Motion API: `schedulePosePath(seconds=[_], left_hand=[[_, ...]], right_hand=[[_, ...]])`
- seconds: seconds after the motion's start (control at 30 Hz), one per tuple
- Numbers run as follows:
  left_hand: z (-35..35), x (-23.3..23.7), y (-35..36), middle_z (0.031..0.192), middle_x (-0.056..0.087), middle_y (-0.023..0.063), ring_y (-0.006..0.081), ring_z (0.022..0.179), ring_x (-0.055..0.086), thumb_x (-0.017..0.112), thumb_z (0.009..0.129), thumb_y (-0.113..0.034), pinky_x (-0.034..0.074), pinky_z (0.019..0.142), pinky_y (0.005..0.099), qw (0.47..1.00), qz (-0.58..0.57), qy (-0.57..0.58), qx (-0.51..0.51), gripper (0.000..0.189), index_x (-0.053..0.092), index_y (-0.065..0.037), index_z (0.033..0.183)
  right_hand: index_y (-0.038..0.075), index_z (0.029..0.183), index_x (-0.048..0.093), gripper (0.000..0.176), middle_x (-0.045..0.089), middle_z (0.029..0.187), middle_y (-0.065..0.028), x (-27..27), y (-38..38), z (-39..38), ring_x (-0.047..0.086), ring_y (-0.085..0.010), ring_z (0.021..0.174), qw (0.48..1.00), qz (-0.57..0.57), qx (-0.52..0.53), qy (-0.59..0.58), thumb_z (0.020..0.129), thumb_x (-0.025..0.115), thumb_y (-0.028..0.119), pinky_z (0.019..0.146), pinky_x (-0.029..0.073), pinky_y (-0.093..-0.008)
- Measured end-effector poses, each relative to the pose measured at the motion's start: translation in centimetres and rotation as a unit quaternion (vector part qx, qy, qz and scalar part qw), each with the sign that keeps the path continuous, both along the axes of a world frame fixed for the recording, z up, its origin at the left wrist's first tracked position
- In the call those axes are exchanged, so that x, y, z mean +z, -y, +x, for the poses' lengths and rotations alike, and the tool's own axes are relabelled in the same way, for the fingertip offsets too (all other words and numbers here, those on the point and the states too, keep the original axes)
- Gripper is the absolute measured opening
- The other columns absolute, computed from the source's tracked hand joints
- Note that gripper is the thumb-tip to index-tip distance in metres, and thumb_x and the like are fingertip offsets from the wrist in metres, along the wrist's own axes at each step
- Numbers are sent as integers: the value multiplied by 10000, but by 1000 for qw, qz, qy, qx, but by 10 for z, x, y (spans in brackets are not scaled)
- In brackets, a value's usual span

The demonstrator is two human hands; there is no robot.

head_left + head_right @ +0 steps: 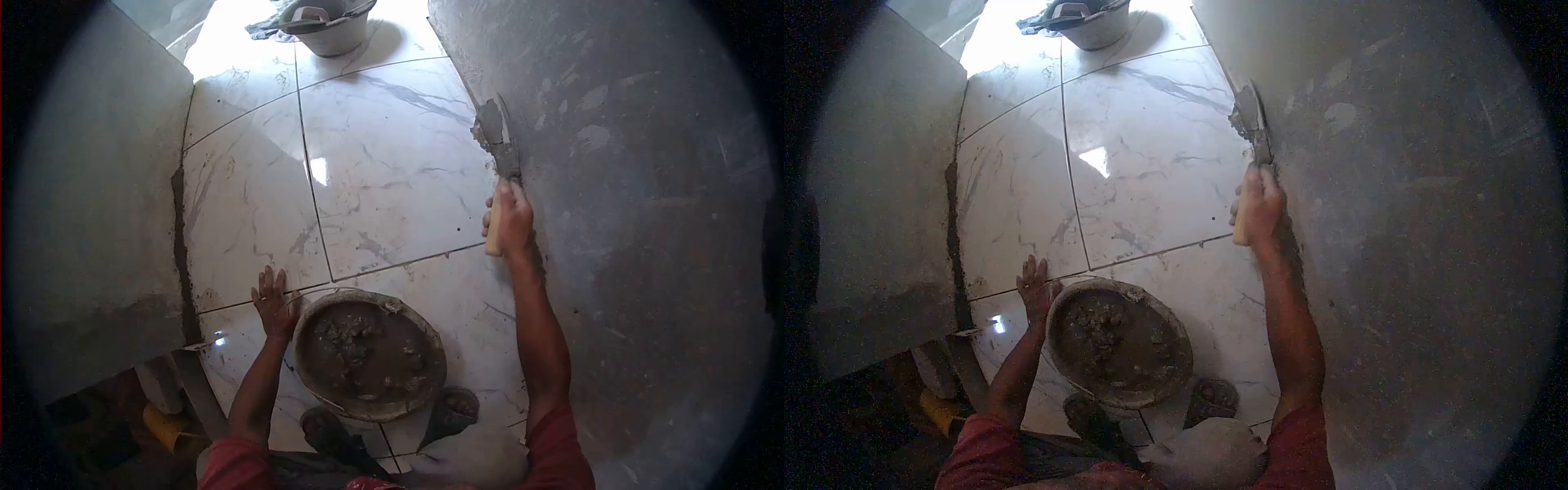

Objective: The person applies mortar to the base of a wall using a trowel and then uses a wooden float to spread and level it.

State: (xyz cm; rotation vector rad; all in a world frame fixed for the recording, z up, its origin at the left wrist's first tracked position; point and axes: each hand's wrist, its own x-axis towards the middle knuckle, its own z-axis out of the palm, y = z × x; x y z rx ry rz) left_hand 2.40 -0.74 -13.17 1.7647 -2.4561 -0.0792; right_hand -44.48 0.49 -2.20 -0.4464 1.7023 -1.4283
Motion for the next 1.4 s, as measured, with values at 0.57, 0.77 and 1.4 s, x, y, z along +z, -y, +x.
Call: schedulePosePath(seconds=[0.57, 0.77, 1.4], left_hand=[[2, -2, 1, 1458, 256, 104, 295, 1359, 212, 535, 848, -382, 127, 1077, 533, 999, -20, 25, -1, 582, 354, -157, 1353], [2, -2, 1, 1454, 264, 101, 292, 1352, 226, 540, 843, -386, 150, 1070, 533, 999, -34, 19, -1, 580, 374, -151, 1346], [2, -1, 1, 1451, 273, 79, 271, 1347, 240, 517, 844, -404, 140, 1077, 525, 999, -40, 13, 9, 566, 366, -186, 1345]], right_hand=[[0, 1138, 484, 424, 538, 778, -73, -10, -44, 17, 519, -125, 491, 997, 17, 19, -72, 906, 480, 355, 395, 448, -290], [-4, 1236, 398, 483, 529, 797, -77, -31, -39, 24, 524, -124, 498, 990, 32, 87, -103, 849, 580, 221, 410, 458, -298], [41, 1233, 400, 408, 537, 811, -77, -41, -35, -8, 513, -143, 471, 996, 66, 47, -41, 887, 506, 229, 354, 425, -293]])
